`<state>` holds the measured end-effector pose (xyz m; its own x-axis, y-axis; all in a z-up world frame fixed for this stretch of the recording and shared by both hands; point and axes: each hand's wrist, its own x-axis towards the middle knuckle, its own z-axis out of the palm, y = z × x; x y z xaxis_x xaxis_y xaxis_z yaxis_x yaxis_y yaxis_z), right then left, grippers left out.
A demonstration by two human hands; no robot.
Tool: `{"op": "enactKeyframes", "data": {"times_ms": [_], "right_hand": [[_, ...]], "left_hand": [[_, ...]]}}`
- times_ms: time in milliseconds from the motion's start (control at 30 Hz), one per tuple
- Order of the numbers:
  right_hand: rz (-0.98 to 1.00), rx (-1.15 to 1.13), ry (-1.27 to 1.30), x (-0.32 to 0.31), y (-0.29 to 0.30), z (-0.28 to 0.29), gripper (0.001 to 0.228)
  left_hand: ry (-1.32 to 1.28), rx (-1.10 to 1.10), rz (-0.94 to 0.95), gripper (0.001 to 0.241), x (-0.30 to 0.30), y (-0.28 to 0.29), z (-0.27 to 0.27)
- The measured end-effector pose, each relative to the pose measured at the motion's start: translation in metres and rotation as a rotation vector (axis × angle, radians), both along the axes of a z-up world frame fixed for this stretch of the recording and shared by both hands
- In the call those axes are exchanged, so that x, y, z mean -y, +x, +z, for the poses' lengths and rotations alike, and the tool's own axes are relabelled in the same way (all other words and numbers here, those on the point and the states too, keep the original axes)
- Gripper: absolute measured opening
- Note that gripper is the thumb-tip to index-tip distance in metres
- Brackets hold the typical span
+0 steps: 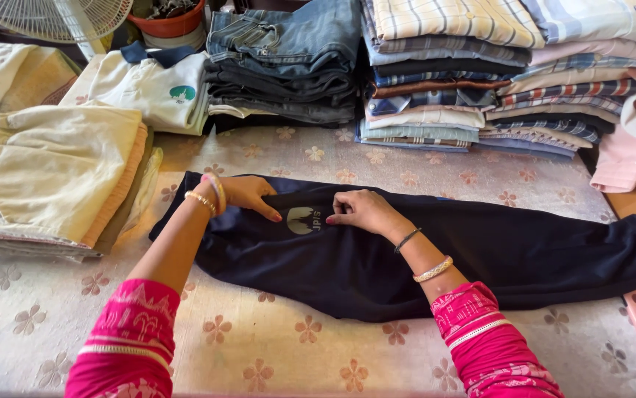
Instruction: Folding various items of clothing, such as pants and shorts, on a flat surface.
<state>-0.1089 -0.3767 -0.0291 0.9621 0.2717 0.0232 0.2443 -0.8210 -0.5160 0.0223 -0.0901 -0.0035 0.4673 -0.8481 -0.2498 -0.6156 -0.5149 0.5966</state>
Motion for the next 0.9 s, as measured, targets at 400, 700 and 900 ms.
{"op": "enactKeyframes", "data": {"times_ms": [400, 700, 900], "right_hand": [[-0.018, -0.046, -0.010, 0.002, -0.001, 0.003, 0.041], [-0.020, -0.091, 0.010, 0.002, 0.000, 0.002, 0.040], [-0.020, -0.103, 0.024, 0.004, 0.000, 0.001, 0.040]], "left_hand": [[0.061, -0.704, -0.093, 0.066, 0.030, 0.015, -0.022], [0.609, -0.008, 0.060, 0.094, -0.008, 0.038, -0.006], [0.522, 0.024, 0.044, 0.084, -0.014, 0.061, -0.038]]}}
